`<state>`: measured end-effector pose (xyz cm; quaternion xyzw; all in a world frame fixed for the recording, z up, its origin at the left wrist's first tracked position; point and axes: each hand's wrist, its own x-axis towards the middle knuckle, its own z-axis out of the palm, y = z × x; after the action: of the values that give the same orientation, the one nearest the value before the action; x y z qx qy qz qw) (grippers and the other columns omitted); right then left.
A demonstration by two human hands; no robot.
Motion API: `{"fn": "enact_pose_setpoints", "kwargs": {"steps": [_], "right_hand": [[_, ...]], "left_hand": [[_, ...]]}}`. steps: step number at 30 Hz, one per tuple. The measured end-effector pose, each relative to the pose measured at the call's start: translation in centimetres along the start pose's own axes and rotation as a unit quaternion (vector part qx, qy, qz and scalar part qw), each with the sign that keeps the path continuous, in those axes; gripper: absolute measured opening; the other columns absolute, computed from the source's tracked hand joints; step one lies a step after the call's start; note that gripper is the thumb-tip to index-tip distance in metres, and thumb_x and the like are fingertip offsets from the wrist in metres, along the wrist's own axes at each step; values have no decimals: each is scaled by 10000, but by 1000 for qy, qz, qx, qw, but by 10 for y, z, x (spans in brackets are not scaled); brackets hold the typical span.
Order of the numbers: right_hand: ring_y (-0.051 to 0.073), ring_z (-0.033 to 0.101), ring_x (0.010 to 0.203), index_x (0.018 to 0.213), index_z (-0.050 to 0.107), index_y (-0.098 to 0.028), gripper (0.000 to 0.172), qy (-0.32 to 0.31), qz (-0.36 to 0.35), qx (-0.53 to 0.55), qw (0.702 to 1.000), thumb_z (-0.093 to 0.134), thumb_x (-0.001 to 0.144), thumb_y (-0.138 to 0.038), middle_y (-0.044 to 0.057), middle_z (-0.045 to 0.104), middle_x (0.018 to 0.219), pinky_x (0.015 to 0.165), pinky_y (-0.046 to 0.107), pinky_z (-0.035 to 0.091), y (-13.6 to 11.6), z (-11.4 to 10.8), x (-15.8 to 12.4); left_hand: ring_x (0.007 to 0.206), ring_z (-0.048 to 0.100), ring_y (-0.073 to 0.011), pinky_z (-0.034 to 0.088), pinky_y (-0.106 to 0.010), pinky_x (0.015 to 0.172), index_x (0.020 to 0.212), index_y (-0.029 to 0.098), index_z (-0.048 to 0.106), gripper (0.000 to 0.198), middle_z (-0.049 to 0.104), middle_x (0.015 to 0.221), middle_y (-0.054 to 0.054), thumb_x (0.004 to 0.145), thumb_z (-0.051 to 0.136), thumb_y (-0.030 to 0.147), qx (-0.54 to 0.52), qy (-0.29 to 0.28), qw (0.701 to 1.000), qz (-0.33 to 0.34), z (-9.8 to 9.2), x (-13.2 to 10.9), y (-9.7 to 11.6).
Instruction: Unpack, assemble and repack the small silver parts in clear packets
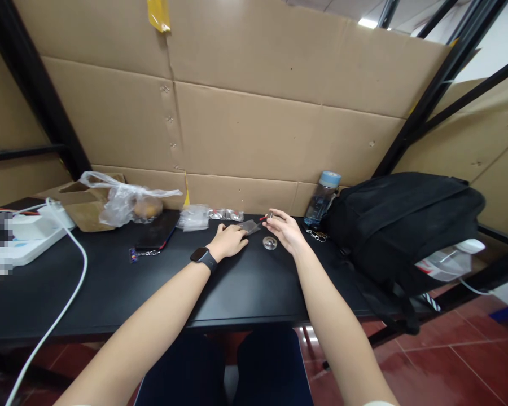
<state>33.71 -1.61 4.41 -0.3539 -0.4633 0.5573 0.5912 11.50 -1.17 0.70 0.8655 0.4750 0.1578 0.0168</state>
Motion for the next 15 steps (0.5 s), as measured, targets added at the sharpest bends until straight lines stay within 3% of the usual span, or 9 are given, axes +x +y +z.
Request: {"fn": "enact_pose_setpoints", "kwargs": {"steps": [4, 7, 10, 15], "right_hand": [[202, 750, 814, 1100, 644, -237, 489, 7, 27, -16, 999, 867, 665, -255, 34, 759, 961, 769, 323, 579, -5, -2, -1], [205, 752, 777, 1006, 605, -245, 461, 25, 32, -21, 999, 881, 640, -293, 26, 758, 985, 715, 307, 566, -6, -2, -1], [199, 750, 773, 902, 582, -227, 443, 23, 21, -22, 999, 899, 605, -312, 26, 758, 990, 702, 286, 556, -4, -4, 0], [203, 750, 820, 897, 626, -207, 415, 9, 3, -16, 1000, 908, 608, -304, 38, 763, 915, 749, 295, 559, -2, -4, 0]], "left_hand": [[1106, 647, -278, 442, -409, 1008, 1027, 193, 733, 315, 725, 1113, -141, 982, 454, 331, -44, 4, 999, 26, 1, 3, 1], [1013, 688, -254, 489, -345, 953, 1033, 198, 741, 288, 740, 1076, -119, 967, 474, 282, -81, -6, 994, 67, 2, 4, 1], [1012, 691, -234, 497, -321, 952, 1123, 227, 726, 281, 735, 1113, -86, 960, 503, 281, -100, 0, 990, 97, 1, 2, 3], [1090, 666, -241, 473, -343, 1008, 1204, 239, 690, 309, 702, 1177, -91, 974, 489, 288, -68, -1, 992, 108, 0, 1, 6]]}}
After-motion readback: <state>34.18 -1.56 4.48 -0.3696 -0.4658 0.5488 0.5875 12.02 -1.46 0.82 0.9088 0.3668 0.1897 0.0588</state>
